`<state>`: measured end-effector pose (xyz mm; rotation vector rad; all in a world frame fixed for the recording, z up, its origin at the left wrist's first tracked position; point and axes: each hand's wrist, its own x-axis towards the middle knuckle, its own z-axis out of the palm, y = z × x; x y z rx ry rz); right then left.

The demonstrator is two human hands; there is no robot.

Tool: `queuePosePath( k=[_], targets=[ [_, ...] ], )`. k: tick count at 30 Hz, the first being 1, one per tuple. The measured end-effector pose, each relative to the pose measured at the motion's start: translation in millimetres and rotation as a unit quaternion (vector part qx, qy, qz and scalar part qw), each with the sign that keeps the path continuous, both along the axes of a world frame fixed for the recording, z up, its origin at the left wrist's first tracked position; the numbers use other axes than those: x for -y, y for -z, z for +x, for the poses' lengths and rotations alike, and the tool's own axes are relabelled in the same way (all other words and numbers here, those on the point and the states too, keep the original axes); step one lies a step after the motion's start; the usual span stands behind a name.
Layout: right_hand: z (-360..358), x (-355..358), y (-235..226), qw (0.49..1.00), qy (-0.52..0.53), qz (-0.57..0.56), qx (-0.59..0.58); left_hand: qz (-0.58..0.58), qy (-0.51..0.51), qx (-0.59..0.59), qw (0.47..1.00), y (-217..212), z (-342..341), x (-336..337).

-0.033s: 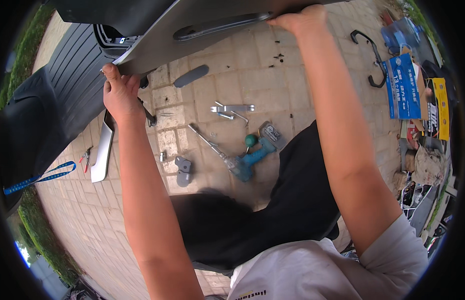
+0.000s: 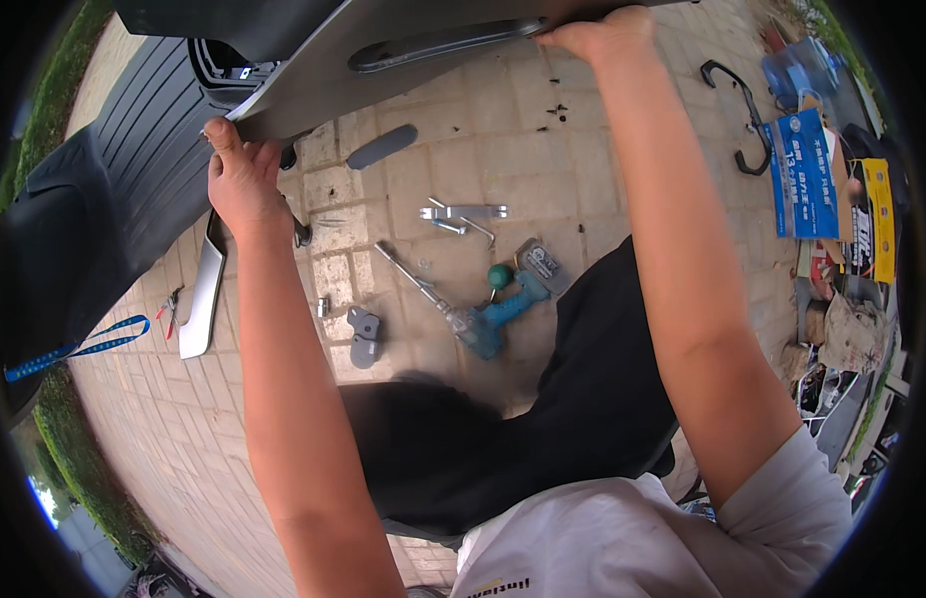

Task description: The person assembles a scooter by attaching a side panel to the frame. They pick up bolts and washers, position the panel, and use a cordless impact driver to fasten multiple bolts. The person also uses a wrench to tighten bolts by hand and adjusts the panel alignment during installation.

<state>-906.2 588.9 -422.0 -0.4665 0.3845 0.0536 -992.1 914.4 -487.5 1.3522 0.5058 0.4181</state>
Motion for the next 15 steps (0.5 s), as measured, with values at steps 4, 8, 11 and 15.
queuePosePath(
  k=[4,8,11,15],
  targets=[
    [0.1,1.6,-2.3,1.000,-0.002,0.009,-0.016,-0.123,-0.018,0.068,0.990,10.4,-9.6,20.8],
    [1.1,4.2,-3.7,0.999,-0.022,-0.034,-0.023,-0.291,-0.041,0.089,0.952,39.2,-24.2,62.0],
    [4.8,1.0,-3.0,0.997,-0.027,-0.067,-0.026,-0.311,0.037,0.171,0.934,57.6,-16.0,75.2],
    [5.8,-2.7,-4.8,0.992,-0.033,-0.116,-0.033,-0.335,0.020,0.176,0.926,67.8,-4.4,74.8]
  ],
)
